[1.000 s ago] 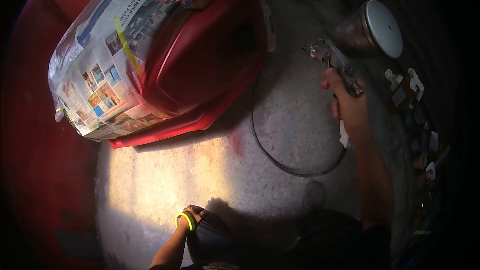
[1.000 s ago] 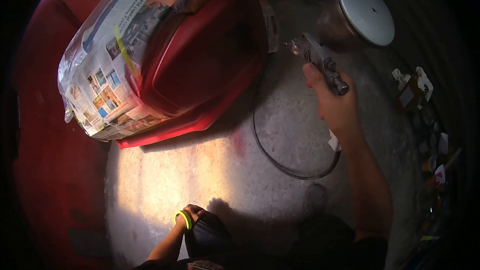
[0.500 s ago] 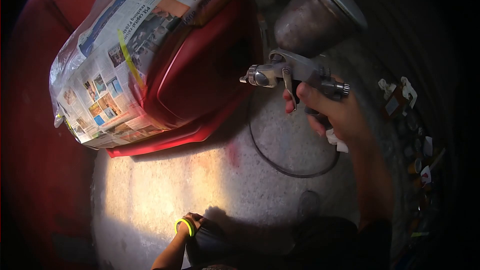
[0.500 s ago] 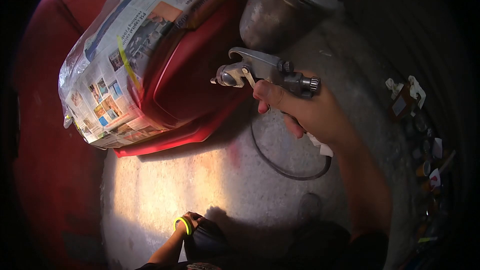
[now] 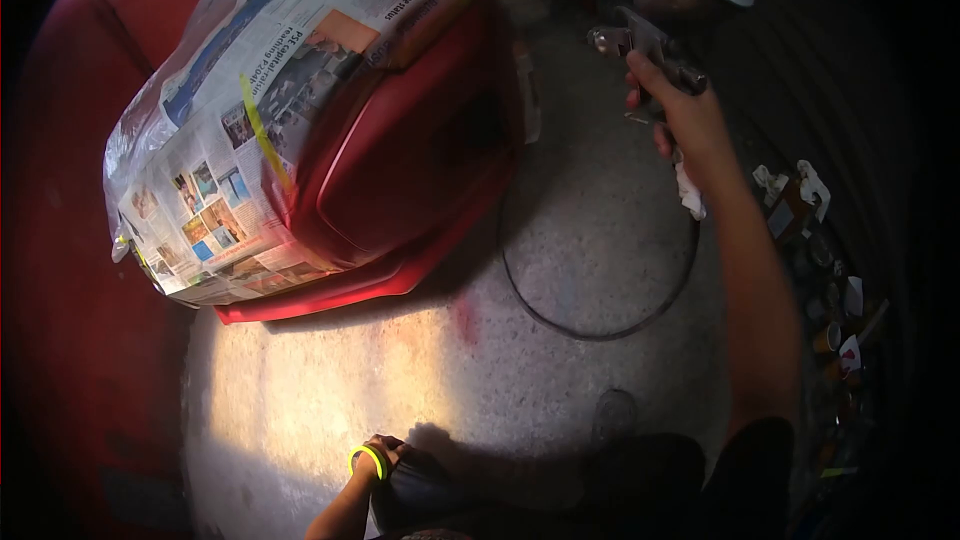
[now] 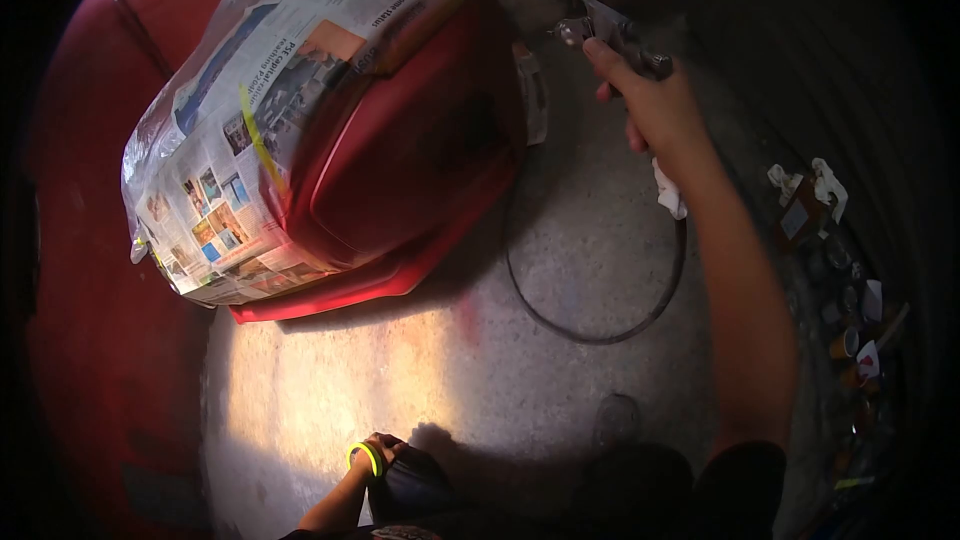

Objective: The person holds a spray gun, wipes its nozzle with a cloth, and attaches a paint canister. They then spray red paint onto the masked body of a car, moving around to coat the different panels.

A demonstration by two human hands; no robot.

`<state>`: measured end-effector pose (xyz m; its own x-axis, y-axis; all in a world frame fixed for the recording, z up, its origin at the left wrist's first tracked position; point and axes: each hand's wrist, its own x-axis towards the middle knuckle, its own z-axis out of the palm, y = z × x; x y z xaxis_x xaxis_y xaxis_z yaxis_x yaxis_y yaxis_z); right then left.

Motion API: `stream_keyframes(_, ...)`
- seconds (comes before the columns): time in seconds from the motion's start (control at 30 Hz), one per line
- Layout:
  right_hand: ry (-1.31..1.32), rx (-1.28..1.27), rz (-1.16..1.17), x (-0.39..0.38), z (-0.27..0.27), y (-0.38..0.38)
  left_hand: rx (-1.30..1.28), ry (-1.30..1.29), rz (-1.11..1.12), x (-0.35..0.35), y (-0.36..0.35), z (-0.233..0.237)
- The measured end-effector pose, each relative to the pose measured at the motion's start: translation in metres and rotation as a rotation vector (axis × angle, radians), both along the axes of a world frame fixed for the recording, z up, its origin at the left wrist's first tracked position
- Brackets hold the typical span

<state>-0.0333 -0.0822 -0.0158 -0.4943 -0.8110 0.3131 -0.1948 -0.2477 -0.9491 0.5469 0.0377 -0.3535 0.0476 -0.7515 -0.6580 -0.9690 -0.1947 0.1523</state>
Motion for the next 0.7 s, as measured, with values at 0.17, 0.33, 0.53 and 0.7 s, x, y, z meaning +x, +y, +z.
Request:
stream_keyframes(0.17, -0.099, -0.047, 0.385, 0.002, 0.023, 0.022, -0.065, -0.012, -0.032, 0.004, 0.002, -0.005)
stream_keyframes(0.33, -0.030, -0.031, 0.397, -0.012, 0.037, -0.013, -0.133, -0.022, -0.234, 0.037, 0.002, -0.049)
stream_keyframes(0.53, -0.016, 0.068, 0.027, -0.039, 0.022, -0.040, -0.100, -0.046, -0.089, 0.000, 0.004, -0.005)
stream_keyframes(0.7, -0.072, -0.004, 0.107, -0.024, -0.027, 0.004, -0.104, 0.011, -0.069, 0.008, 0.004, -0.013)
